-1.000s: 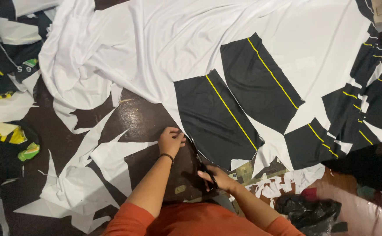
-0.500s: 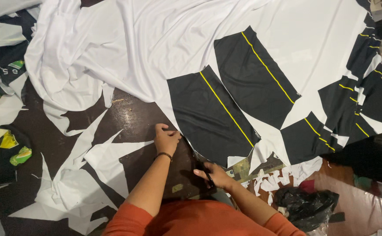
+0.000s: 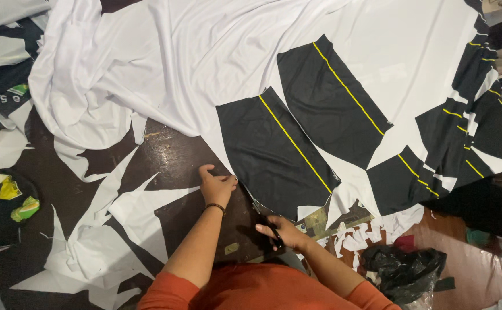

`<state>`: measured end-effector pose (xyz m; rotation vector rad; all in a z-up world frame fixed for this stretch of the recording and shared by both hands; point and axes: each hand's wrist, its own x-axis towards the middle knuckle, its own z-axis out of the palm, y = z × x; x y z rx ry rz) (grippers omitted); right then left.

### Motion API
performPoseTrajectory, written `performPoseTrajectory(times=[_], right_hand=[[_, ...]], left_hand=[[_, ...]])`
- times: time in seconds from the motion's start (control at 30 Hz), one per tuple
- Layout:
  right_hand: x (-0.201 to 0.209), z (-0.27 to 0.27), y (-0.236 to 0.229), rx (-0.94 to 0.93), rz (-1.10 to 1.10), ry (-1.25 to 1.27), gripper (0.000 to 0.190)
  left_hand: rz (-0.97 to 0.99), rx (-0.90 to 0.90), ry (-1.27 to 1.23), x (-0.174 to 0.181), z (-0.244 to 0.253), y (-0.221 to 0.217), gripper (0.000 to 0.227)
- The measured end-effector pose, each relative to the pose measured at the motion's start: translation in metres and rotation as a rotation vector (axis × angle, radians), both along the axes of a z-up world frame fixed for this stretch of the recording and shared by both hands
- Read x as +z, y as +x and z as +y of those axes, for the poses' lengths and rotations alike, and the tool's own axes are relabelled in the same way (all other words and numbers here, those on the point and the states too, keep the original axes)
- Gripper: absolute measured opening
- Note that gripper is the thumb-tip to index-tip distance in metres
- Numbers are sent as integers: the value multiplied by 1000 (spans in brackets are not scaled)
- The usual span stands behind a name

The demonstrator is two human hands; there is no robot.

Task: The person uses shears to cut multiple dark fabric pieces with yellow stripes from a larger white fabric sheet laid on a table. The person repeatedly cuts along marked lines, separates the pieces, and shifts the remaining fabric to continue cutting.

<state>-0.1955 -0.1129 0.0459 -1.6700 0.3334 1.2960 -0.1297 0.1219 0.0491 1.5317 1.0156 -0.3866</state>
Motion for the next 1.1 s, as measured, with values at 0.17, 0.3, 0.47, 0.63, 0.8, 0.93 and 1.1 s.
performPoseTrajectory(times=[0.17, 0.3, 0.47, 0.63, 0.8, 0.93, 1.1], right_hand=[[17, 11, 12, 73, -28, -35, 46], [27, 20, 21, 78, -31, -51, 48], [17, 21, 21, 142, -41, -93, 50], [20, 23, 14, 183, -59, -144, 52], [26, 37, 18, 199, -58, -173, 56], [13, 47, 16, 150, -71, -179, 53], [-9, 43, 5, 73, -48, -197, 49]], left_hand=[[5, -39, 102, -20, -1, -9, 58], [5, -59, 119, -24, -2, -13, 56], [7, -74, 110, -23, -2, -12, 55], [0, -101, 120, -16, 0, -13, 57], [-70, -170, 46, 38, 10, -7, 67], [-104, -217, -26, 42, 20, -6, 89], [-122, -265, -85, 42, 24, -6, 94]])
